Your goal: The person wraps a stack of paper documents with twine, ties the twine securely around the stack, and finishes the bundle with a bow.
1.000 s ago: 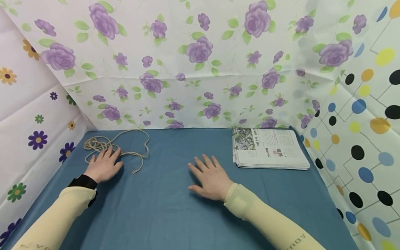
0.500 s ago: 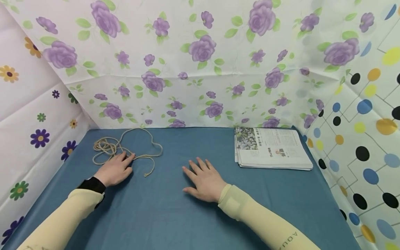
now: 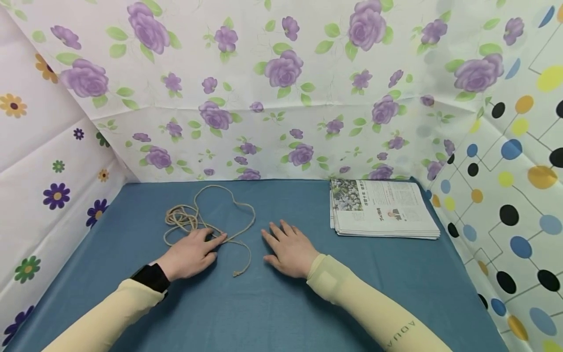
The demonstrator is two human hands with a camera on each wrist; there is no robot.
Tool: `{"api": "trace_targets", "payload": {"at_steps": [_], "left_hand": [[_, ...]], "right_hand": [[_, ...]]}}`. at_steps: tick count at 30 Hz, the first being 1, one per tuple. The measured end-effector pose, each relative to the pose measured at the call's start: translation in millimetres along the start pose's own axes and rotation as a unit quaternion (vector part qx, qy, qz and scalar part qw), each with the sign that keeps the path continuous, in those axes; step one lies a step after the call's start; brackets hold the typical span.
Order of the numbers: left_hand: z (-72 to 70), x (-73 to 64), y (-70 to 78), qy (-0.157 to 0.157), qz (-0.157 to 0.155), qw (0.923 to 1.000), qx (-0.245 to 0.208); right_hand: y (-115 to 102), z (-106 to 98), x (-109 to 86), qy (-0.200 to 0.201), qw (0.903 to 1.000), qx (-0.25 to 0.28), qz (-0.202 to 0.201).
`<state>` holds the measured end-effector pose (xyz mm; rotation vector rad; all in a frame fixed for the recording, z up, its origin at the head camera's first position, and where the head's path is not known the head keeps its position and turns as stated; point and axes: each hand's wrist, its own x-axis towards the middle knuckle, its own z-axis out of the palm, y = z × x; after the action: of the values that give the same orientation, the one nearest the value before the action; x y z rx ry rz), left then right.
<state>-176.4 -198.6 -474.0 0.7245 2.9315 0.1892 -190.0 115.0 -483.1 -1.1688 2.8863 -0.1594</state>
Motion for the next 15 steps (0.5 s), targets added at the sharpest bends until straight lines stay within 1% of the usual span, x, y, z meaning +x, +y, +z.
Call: {"api": "trace_targets", "payload": {"at_steps": [3, 5, 7, 8, 10, 12, 15], "left_hand": [[1.8, 3.3, 13.9, -0.008, 0.034, 0.9994, -0.003], [2.8, 5.7, 20.0, -0.005, 0.06, 0.9981, -0.016], [2.3, 8.0, 22.8, 0.007, 0.082, 0.9961, -0.033], [1.7, 9.1, 22.6, 0.014, 0.088, 0.9954, -0.037], [0.6, 10.3, 19.2, 0.034, 0.09, 0.9946, -0.037], [-0.6, 10.4, 12.8, 0.057, 0.084, 0.9946, -0.025], [-1.8, 9.6, 2.0, 0.076, 0.063, 0.9951, -0.003]], "right_hand": [[-1, 3, 5.6, -0.003, 1.0, -0.001, -0.009], [-2, 5, 8.4, -0.004, 0.9999, -0.003, -0.016], [-1, 7, 9.8, -0.006, 0.9997, -0.006, -0.021], [-1, 8, 9.9, -0.006, 0.9997, -0.01, -0.023], [2, 10, 9.1, 0.001, 0.9994, -0.017, -0.029], [6, 11, 6.9, 0.017, 0.999, -0.025, -0.034], [13, 12, 1.7, 0.047, 0.9977, -0.031, -0.037]]}}
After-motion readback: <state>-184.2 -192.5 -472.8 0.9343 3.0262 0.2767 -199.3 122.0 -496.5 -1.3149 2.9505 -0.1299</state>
